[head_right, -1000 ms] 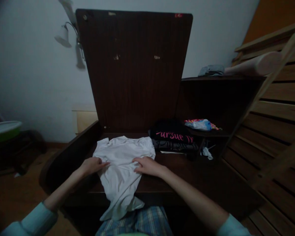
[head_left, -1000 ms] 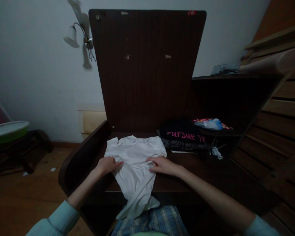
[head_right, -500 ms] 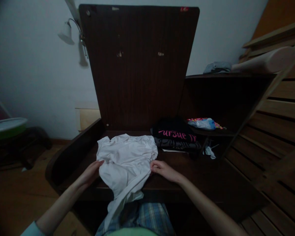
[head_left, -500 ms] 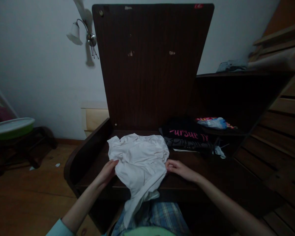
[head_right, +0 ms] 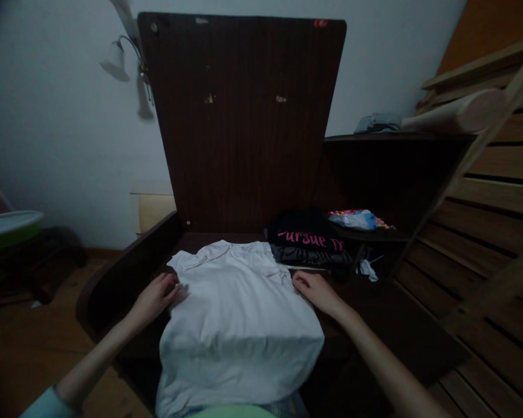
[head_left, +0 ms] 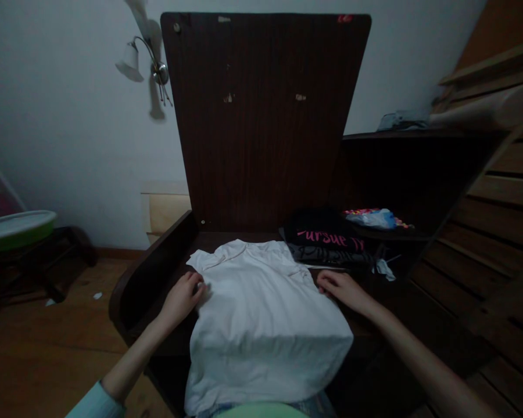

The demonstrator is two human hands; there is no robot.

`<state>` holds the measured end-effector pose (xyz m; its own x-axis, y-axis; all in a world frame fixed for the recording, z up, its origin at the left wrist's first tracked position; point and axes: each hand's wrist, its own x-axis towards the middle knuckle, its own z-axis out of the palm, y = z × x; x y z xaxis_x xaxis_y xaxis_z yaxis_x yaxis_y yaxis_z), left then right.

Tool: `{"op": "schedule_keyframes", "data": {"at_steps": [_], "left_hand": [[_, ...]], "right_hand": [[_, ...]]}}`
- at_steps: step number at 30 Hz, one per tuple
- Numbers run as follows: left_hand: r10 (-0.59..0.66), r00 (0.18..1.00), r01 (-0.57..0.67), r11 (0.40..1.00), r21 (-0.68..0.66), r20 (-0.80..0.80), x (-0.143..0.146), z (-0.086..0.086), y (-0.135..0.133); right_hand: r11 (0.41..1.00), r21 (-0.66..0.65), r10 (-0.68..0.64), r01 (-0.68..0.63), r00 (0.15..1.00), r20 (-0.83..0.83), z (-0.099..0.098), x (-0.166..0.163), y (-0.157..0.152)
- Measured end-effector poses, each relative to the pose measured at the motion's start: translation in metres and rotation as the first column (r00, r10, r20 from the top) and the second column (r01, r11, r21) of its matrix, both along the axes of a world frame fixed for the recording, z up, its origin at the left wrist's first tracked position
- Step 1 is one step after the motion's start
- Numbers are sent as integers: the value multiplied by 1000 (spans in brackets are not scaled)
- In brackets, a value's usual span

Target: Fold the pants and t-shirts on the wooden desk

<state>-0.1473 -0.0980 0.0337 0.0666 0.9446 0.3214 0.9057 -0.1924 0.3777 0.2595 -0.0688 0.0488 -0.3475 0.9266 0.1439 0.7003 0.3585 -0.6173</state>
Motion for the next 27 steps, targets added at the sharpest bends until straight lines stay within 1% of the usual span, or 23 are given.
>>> {"op": "schedule_keyframes", "data": {"at_steps": [2, 3, 5, 7, 9, 10, 12, 14, 15, 17, 19, 20, 21, 22, 23, 24, 25, 26, 27], "left_hand": [[-184, 982, 182, 983, -39, -49, 23, -6, 8], [-263, 962, 258, 964, -66, -74, 33, -10, 11], [-342, 932, 325, 935, -142, -120, 44, -15, 16], [-359, 921, 325, 922, -210, -149, 46, -15, 18], [-328, 931, 285, 927, -243, -158, 43, -11, 20], [-299, 940, 257, 937, -235, -165, 42, -8, 22], [-235, 953, 204, 964, -167, -190, 40, -7, 29], [-189, 955, 170, 980, -101, -230, 37, -11, 39], [-172, 953, 151, 983, -101, -251, 35, -15, 44], [-131, 950, 95, 986, -138, -283, 28, -25, 52], [-107, 948, 64, 986, -152, -299, 17, -34, 57], [-106, 946, 68, 989, -132, -306, 11, -36, 57], [-95, 944, 68, 993, -97, -316, 6, -36, 57], [-68, 943, 54, 997, -54, -326, 1, -35, 56], [-27, 941, 25, 1000, -10, -338, -3, -32, 55], [25, 937, -16, 999, 29, -348, -6, -29, 54], [84, 931, -69, 996, 56, -356, -8, -24, 53], [142, 920, -126, 990, 65, -366, -11, -20, 53], [186, 906, -180, 982, 53, -380, -14, -15, 52]], "right_hand": [[993, 103, 48, -54, 997, 59, -15, -27, 5], [987, 125, 89, -102, 990, 110, -22, -39, 7], [978, 108, 149, -177, 962, 229, -32, -56, 5], [976, 77, 171, -205, 931, 322, -35, -65, 1], [979, 78, 150, -190, 921, 361, -31, -69, -3], [981, 99, 121, -168, 922, 369, -27, -72, -4], [980, 161, 43, -116, 916, 398, -20, -78, 0], [976, 207, -33, -73, 883, 468, -16, -83, 8], [976, 208, -48, -69, 858, 512, -16, -84, 12], [983, 153, -6, -101, 817, 577, -15, -80, 21], [989, 89, 37, -116, 787, 615, -9, -68, 26], [993, 87, 4, -78, 770, 638, -3, -61, 26], [993, 117, -70, -11, 747, 661, 3, -54, 25], [982, 179, -173, 67, 715, 678, 11, -48, 24], [957, 259, -276, 131, 684, 675, 19, -45, 21], [930, 330, -348, 161, 671, 654, 25, -46, 18], [914, 375, -372, 154, 688, 624, 30, -51, 15], [913, 389, -347, 118, 725, 595, 31, -59, 13], [923, 379, -286, 64, 771, 568, 30, -71, 11]]}}
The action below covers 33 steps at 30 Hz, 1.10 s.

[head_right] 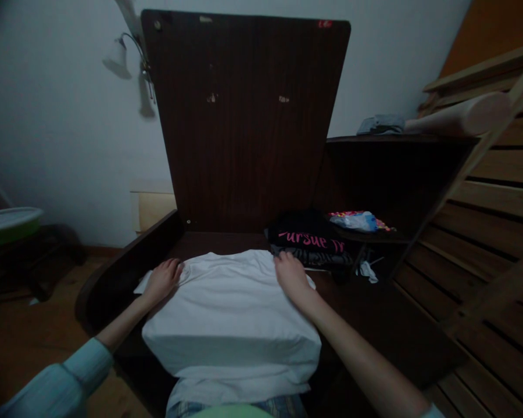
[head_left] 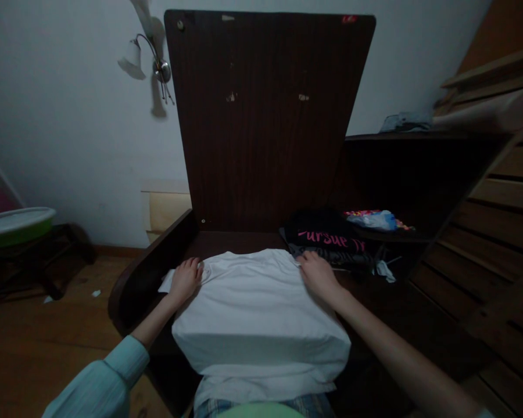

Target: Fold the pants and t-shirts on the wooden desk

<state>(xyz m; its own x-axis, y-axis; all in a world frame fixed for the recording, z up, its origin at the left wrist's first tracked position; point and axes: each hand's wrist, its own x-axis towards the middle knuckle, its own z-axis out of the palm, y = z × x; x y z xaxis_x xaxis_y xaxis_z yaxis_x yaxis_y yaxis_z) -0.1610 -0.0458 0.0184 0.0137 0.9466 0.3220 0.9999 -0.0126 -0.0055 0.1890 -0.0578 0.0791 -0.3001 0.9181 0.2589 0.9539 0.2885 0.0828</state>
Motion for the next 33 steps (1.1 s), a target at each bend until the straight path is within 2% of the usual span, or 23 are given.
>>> {"op": "schedule_keyframes", "data": {"at_steps": [3, 6, 9, 11, 13, 16, 19, 21, 22, 24, 25, 26, 27, 29, 31, 33], "left_hand": [[83, 995, -91, 984, -154, -56, -9, 11, -1], [0, 993, -34, 957, -287, -118, -17, 17, -5], [-49, 988, 6, 959, -283, -144, -22, 20, -11], [-19, 990, -21, 961, -274, -142, -24, 23, -15], [9, 990, -49, 957, -287, -139, -27, 27, -17], [29, 992, -65, 954, -293, -125, -30, 40, -18], [65, 996, -47, 960, -277, 55, -22, 59, -17], [-10, 952, 100, 954, -281, 307, -9, 74, -18], [-94, 889, 236, 933, -272, 449, 0, 79, -20], [-259, 683, 516, 833, -200, 683, 17, 86, -24], [-302, 588, 594, 790, -148, 750, 24, 86, -26], [-322, 533, 626, 772, -109, 782, 29, 84, -29], [-326, 526, 620, 779, -93, 785, 33, 80, -32], [-322, 603, 589, 797, -134, 730, 37, 66, -38], [-364, 689, 599, 773, -209, 627, 37, 47, -46], [-445, 727, 617, 758, -212, 522, 36, 27, -55]], "right_hand": [[961, -102, 241, -256, 960, -139, -20, -47, 2], [850, -184, 439, -493, 857, -270, -48, -93, 16], [756, -255, 509, -603, 786, -350, -66, -127, 37], [751, -304, 480, -587, 800, -359, -70, -141, 49], [771, -332, 435, -543, 830, -348, -73, -147, 58], [784, -328, 419, -526, 840, -346, -77, -149, 65], [783, -302, 395, -544, 810, -434, -81, -150, 69], [783, -277, 313, -557, 737, -599, -81, -151, 73], [788, -264, 237, -556, 670, -704, -79, -151, 77], [808, -267, 19, -525, 476, -879, -74, -147, 87], [815, -290, -97, -502, 375, -922, -70, -143, 92], [817, -325, -198, -476, 298, -934, -67, -139, 96], [816, -363, -272, -450, 255, -928, -64, -134, 100], [806, -410, -329, -427, 254, -910, -60, -126, 104], [802, -421, -322, -424, 288, -902, -61, -123, 103], [791, -414, -276, -450, 342, -898, -64, -129, 96]]}}
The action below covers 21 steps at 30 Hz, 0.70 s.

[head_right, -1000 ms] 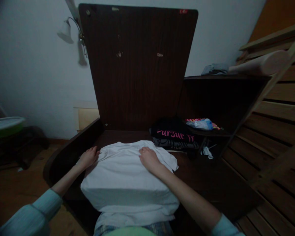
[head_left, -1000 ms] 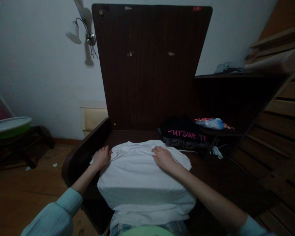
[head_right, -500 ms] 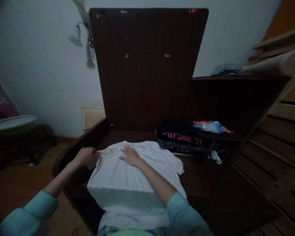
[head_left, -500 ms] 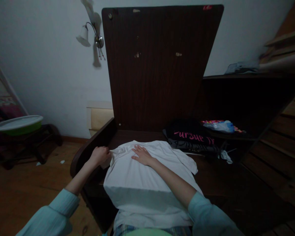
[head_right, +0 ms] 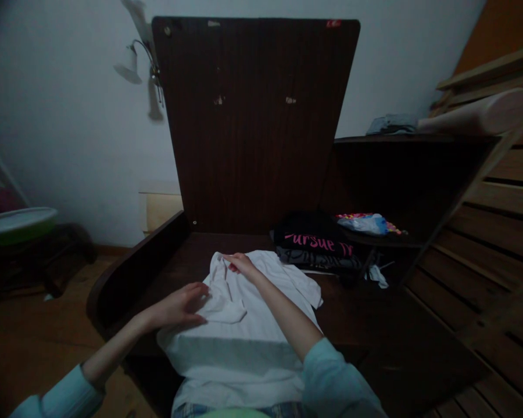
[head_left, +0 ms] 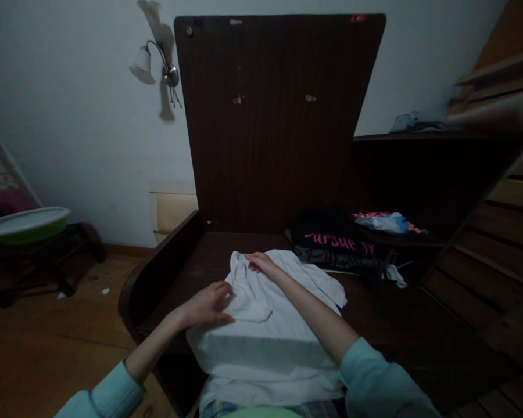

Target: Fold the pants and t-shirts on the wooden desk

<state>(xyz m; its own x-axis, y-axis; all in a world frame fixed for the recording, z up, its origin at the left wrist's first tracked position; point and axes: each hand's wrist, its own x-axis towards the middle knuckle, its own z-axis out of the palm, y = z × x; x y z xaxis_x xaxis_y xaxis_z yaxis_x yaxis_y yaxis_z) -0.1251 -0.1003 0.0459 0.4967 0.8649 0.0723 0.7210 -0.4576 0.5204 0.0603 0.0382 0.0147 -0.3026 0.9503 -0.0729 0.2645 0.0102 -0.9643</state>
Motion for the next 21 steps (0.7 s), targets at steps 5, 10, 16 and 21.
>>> {"op": "schedule_keyframes", "data": {"at_steps": [5, 10, 16, 21], "left_hand": [[57, 994, -41, 985, 167, -91, 3, -28, -14], [140, 979, -106, 969, 222, -145, -3, -32, -17], [66, 992, -33, 956, 290, -106, -13, -35, -16], [49, 989, -2, 948, 318, -138, -12, -42, -11]], "right_hand": [[981, 187, -3, -52, 960, 281, -5, -29, -16], [988, 128, -114, 90, 973, 198, 4, -30, -5], [990, -11, -138, 141, 983, 124, 0, -4, 1], [977, 62, -207, 202, 975, 78, -11, -20, -4]]}}
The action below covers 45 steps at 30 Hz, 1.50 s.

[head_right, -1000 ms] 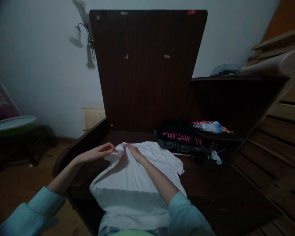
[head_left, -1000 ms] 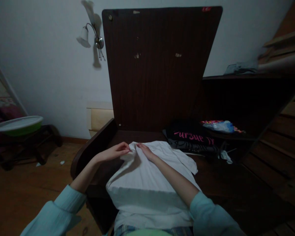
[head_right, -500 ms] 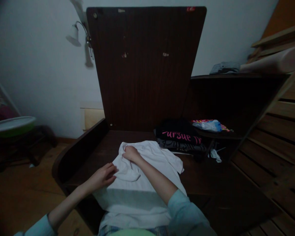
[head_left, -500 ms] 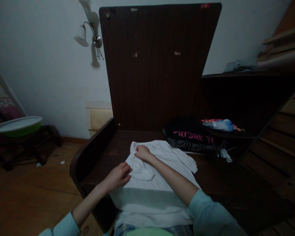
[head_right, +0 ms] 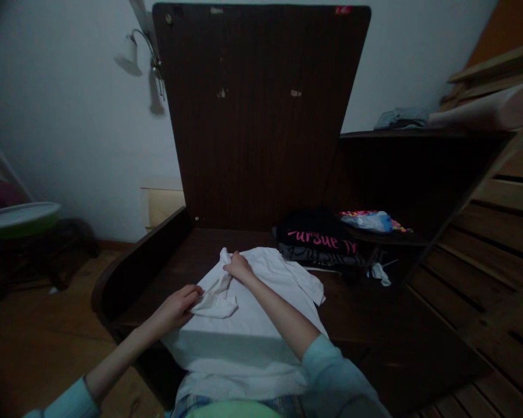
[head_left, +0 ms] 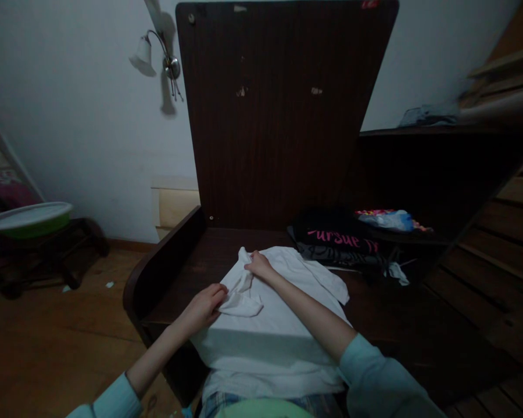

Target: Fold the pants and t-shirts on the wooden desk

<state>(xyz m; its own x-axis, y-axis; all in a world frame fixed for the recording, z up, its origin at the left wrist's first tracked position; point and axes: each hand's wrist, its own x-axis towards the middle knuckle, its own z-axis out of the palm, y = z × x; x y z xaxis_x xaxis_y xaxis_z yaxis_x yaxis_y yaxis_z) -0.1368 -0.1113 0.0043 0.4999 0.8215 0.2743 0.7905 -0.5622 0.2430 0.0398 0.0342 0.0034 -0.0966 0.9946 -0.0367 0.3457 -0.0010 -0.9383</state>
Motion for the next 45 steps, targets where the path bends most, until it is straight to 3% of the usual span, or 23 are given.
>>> {"op": "schedule_keyframes", "data": {"at_steps": [6, 10, 12, 15, 17, 19, 23, 25, 30, 33, 35, 38, 41, 45], "left_hand": [[65, 998, -66, 989, 132, 15, -12, -2, 0], [28, 998, -36, 990, 137, 61, -15, 0, -1], [18, 999, -23, 994, 110, 47, -13, 1, 0], [40, 999, -39, 998, 47, -17, -10, 2, 2], [62, 996, -62, 998, -1, -58, -11, 2, 4], [88, 994, -91, 995, -31, -66, -14, 1, 6], [91, 995, -92, 996, -8, -46, -20, 3, 7], [80, 995, -79, 997, 13, -52, -23, 4, 7], [34, 994, -33, 999, 6, -100, -33, 3, 9], [20, 994, -20, 1000, 5, -111, -27, 6, 8], [-44, 997, 43, 999, -18, -66, -17, 12, 5], [-124, 988, 136, 982, -132, 89, -1, 22, -3], [14, 927, 87, 964, -252, 375, 3, 26, -9], [265, 716, 1, 925, -380, 646, -11, 20, -7]], "right_hand": [[999, -38, -24, 20, 991, -134, 5, 0, 10], [995, -93, -58, 47, 991, -121, 5, 15, 8], [997, -77, -25, 22, 999, -47, 6, 18, 1], [985, 118, 86, -124, 953, 291, 13, 16, -14], [910, 309, 95, -276, 864, 494, 20, 14, -26], [792, 424, 151, -439, 814, 561, 25, 13, -38], [507, 374, 447, -777, 608, 656, 27, 14, -54], [442, 352, 504, -825, 553, 664, 25, 19, -55], [484, 368, 553, -794, 604, 575, 26, 49, -46], [561, 317, 500, -765, 618, 607, 30, 63, -45], [619, 334, 437, -711, 665, 605, 31, 62, -48], [642, 319, 435, -697, 674, 597, 29, 51, -52], [660, 245, 462, -710, 641, 613, 23, 41, -52], [692, 315, 443, -650, 726, 526, 13, 40, -47]]}}
